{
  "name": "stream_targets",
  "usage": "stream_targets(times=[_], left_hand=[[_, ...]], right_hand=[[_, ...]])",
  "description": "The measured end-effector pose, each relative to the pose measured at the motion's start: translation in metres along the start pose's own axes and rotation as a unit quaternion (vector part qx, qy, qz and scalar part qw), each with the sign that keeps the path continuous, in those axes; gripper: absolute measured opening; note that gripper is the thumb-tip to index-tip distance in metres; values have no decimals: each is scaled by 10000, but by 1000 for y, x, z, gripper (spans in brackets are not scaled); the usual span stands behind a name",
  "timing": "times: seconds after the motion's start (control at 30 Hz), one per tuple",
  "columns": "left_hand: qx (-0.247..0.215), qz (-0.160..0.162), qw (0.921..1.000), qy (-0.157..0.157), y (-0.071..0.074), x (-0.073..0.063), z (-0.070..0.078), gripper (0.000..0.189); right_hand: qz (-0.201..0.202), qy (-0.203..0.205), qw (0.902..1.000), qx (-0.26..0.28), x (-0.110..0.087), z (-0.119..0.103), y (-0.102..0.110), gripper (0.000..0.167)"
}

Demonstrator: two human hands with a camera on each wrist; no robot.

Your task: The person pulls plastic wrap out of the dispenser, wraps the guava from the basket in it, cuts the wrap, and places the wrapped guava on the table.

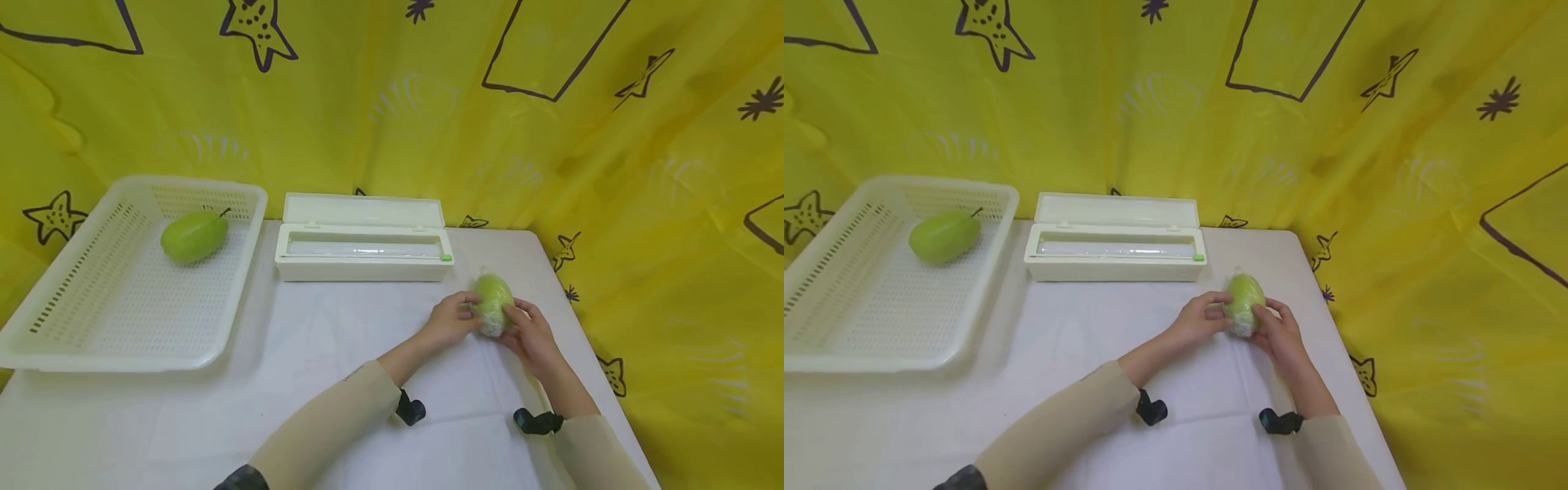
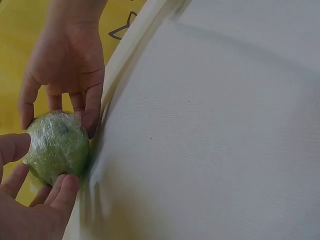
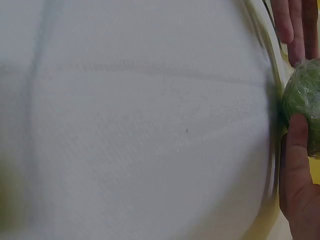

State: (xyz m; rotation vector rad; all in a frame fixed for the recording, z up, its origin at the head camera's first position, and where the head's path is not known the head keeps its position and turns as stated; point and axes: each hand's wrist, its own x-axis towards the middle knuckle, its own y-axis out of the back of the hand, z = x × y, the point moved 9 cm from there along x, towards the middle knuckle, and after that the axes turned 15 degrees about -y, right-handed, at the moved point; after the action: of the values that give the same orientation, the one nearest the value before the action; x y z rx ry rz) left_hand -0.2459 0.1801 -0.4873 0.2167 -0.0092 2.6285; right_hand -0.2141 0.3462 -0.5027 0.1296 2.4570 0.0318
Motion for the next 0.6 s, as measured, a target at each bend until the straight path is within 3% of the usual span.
stream_targets(times=[0.3, 0.6], left_hand=[[-71, -87, 9999, -12, 1, -2, 0, 49], [-14, -143, 9999, -85, 4, -7, 0, 50]], right_hand=[[665, 1, 9900, -1243, 4, -10, 2, 70], [912, -169, 9859, -1391, 0, -13, 1, 67]])
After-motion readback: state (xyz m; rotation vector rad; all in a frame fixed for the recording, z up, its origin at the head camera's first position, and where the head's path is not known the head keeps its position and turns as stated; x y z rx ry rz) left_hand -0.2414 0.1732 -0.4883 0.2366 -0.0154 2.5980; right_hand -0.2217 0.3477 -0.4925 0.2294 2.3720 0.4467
